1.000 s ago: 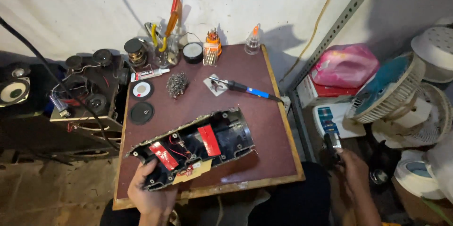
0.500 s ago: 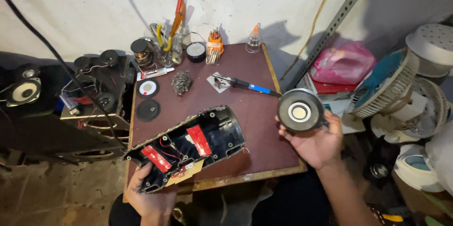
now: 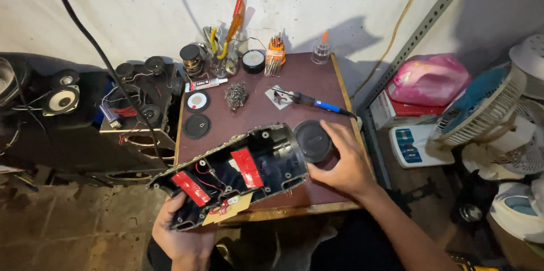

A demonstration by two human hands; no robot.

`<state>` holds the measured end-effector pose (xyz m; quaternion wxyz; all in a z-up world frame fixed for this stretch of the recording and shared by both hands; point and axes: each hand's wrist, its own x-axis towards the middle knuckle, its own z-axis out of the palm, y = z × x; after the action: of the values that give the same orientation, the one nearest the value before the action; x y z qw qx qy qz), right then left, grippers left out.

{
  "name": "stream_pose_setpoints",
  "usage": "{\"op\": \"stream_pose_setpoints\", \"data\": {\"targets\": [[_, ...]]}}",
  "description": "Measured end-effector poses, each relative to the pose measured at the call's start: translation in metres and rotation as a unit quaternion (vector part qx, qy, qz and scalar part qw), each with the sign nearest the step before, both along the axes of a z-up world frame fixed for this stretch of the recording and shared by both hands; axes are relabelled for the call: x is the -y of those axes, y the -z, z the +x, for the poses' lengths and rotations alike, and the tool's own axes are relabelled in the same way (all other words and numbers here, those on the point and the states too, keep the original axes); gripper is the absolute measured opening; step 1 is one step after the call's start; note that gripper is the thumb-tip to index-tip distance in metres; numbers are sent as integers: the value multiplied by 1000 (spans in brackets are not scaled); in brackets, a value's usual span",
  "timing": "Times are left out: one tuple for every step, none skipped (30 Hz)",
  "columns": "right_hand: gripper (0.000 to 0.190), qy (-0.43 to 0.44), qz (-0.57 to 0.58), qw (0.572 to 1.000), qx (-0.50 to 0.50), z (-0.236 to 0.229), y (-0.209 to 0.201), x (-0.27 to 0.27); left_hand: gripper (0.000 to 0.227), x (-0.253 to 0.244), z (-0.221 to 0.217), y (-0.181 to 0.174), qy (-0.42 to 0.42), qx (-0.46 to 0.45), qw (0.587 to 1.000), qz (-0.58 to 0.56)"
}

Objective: The person assembles a small speaker unit by inserting it into a black plastic housing. They manipulate the speaker's wires and position the unit within the frame, then place a circular cover on the table.

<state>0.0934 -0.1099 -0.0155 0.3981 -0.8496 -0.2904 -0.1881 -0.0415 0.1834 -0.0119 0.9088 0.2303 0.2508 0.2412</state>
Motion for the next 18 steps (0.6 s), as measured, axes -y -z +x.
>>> {"op": "stream_pose_setpoints", "data": {"targets": [[88,-5,-1,1000,-11,0,4,0,20,0,-1,1,-10,-18,1000,-9],[90,-10,-3,1000,-22,0,9,1,13,1,-1,3,-19,-37,999,-18],[90,-9,-2,1000,-23,1,10,1,13,2,-1,0,-19,-37,999,-18],[93,-11,-6,999,-38,2,12,2,17,4,-1,-2,-1,-36,999,-19],[96,-12,-9,998,-54,3,13,3,21,6,-1,-4,19,-35,999,-20],[96,-11,-9,998,-55,4,13,6,21,10,1,-15,19,-36,999,-20],[98,-7,-23,996,-91,5,13,8,34,15,2,-27,28,-28,999,-14],[101,-2,-38,991,-126,6,12,11,50,20,3,-38,36,-21,999,-8],[101,-1,-38,991,-127,8,13,15,50,23,5,-45,37,-22,999,-8],[92,-13,11,990,-141,9,13,19,53,26,7,-53,34,-30,999,-4],[83,-24,59,986,-156,9,14,23,57,30,7,-59,30,-40,999,0],[83,-23,59,985,-158,6,6,29,57,30,6,-47,30,-42,999,-1],[73,-4,122,974,-193,5,-3,33,42,29,7,-36,37,-72,997,-16],[63,14,185,956,-226,4,-12,38,27,28,7,-24,44,-102,993,-32],[63,15,185,956,-226,-5,-29,45,27,35,8,-25,44,-102,993,-32],[67,-21,185,965,-187,-13,-46,52,33,42,8,-26,84,-86,993,-7],[74,-56,184,970,-146,-21,-63,60,39,49,10,-27,124,-68,990,18],[74,-56,184,971,-144,-33,-84,65,39,58,14,-30,125,-67,990,18]]}}
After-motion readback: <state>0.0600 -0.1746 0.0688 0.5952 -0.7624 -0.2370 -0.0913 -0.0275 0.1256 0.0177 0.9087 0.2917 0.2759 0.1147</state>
